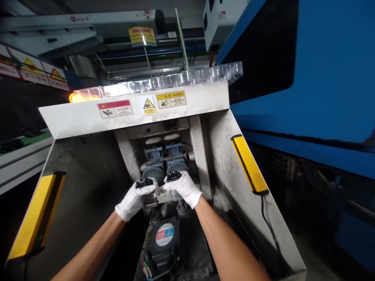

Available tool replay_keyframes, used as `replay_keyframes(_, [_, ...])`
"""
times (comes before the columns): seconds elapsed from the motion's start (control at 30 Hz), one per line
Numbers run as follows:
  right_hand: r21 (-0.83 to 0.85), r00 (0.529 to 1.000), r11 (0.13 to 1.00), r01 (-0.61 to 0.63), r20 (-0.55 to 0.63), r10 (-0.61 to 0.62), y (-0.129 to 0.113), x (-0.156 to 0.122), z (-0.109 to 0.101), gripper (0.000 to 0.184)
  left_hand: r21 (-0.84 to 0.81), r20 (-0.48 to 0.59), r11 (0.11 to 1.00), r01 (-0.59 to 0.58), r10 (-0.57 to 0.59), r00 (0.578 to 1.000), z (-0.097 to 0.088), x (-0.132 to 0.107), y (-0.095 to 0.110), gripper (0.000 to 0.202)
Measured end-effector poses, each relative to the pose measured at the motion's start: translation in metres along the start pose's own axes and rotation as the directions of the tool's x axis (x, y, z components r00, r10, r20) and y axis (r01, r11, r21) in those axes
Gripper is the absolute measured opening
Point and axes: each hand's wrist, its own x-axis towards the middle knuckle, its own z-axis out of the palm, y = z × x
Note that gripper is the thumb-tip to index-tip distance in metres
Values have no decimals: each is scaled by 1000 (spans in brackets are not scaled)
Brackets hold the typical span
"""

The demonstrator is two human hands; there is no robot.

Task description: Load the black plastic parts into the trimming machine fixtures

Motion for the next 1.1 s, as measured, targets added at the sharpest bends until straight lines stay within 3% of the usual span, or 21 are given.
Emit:
replay_keyframes(0.2, [-18, 1000, 1000, 19, -16, -20, 0, 1, -1, 14, 17, -5, 1000, -26, 26, 1000, 2, 1, 7, 20])
replay_keyframes(0.63, [14, 1000, 1000, 8, -19, -7, 2, 0, -3, 16, -6, -60, 999, 35, -36, 998, 2, 2, 5, 13])
replay_keyframes(0.8, [22, 1000, 1000, -6, -28, 7, 2, -1, -3, 15, -11, -34, 999, 47, -48, 998, 5, -2, 8, 14])
replay_keyframes(0.9, [14, 999, 999, -30, -21, 30, 4, 0, -2, 10, -88, -57, 984, -154, 149, 987, 1, 11, 45, 20])
replay_keyframes(1.0, [-16, 999, 999, -35, -33, 35, 9, 3, -2, 11, -167, -108, 894, -417, 404, 909, 2, 28, 112, 19])
replay_keyframes(1.03, [-29, 999, 999, -31, -44, 29, 10, 4, -3, 11, -146, -73, 892, -427, 421, 904, 6, 28, 136, 20])
replay_keyframes(1.1, [-55, 999, 998, -25, -49, 22, 10, 0, -9, 11, -32, 42, 942, -333, 334, 942, 23, 11, 172, 19])
